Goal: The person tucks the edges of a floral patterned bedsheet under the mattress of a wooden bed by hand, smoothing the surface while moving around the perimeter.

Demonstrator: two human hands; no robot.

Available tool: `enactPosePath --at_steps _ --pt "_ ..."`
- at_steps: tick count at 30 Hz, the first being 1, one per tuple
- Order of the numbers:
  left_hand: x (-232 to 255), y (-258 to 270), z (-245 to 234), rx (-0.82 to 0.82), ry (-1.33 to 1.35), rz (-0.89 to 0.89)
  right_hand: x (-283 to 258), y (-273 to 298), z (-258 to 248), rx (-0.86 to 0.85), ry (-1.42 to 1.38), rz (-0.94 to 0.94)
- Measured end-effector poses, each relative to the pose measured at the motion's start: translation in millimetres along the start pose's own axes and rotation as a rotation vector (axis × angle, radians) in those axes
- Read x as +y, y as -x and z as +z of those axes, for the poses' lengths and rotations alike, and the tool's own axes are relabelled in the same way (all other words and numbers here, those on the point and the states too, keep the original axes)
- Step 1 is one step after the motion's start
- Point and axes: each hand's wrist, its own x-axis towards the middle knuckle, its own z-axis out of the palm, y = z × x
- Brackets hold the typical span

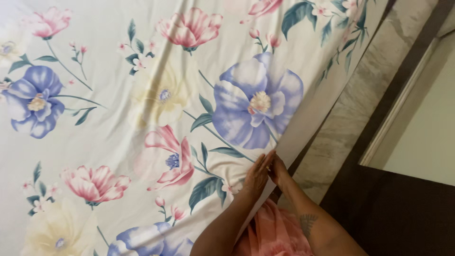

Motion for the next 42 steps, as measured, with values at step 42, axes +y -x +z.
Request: enactPosePath --at_steps 42 --pt "7.4 -9.8 27.9 0.495 0.450 0.031 -19.4 -7.8 10.9 0.625 0.837 -0.619"
